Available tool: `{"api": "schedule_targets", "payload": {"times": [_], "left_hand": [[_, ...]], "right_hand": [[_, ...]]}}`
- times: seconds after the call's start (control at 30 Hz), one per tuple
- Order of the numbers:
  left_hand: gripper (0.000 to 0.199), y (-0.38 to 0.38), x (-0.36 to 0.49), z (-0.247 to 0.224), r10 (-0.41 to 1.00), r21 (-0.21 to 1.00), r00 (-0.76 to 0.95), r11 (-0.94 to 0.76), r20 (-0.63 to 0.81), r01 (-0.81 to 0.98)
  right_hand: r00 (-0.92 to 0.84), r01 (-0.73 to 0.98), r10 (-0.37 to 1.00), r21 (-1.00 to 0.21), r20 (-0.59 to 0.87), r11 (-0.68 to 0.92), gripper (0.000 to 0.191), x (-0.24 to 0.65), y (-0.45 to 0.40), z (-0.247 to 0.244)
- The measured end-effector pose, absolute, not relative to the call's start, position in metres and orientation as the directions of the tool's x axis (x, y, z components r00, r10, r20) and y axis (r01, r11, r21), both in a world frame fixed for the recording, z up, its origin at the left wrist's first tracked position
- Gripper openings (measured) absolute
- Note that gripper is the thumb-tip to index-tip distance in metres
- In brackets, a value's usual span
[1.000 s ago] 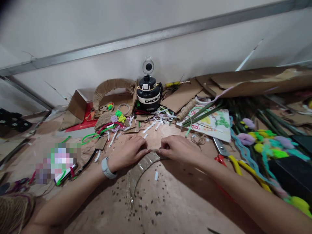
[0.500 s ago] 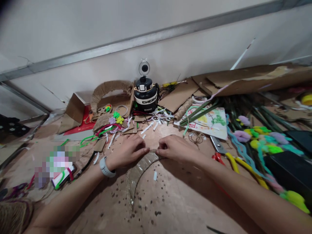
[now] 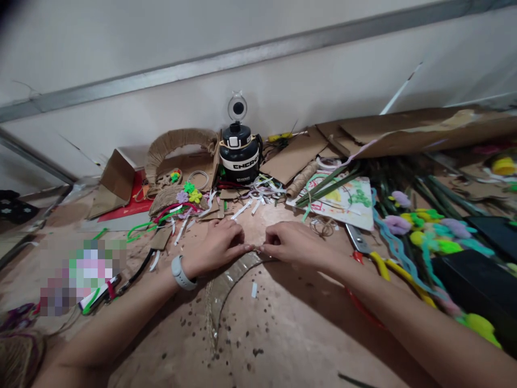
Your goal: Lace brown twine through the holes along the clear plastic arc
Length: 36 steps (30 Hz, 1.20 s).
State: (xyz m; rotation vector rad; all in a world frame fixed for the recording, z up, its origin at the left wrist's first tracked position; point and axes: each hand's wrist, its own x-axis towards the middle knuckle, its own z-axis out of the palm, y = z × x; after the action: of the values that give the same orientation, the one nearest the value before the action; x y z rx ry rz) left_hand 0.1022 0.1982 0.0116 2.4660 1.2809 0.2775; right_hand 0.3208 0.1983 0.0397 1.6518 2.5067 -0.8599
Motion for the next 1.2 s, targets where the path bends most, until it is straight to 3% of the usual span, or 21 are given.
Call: {"api": "schedule_targets", "payload": {"times": [0.73,0.93,1.2], "left_hand": [[0.034,0.197,0.101,0.012,0.817,0.403,0.576,-0.534,0.022,0.743],[0.036,0.198,0.108,0.021,0.884,0.425,0.467,-0.430,0.021,0.796],[0.027,0.200,0.121,0.010,0.808,0.424,0.589,-0.541,0.024,0.726]], "right_hand": [[-0.385,0.885,0.865,-0.395,-0.321,0.248,0.029,0.326,0.188,0.032],[-0.388,0.878,0.868,-0.412,-0.310,0.246,0.033,0.326,0.188,0.031],[-0.373,0.885,0.870,-0.406,-0.322,0.229,0.032,0.325,0.188,0.033]]}}
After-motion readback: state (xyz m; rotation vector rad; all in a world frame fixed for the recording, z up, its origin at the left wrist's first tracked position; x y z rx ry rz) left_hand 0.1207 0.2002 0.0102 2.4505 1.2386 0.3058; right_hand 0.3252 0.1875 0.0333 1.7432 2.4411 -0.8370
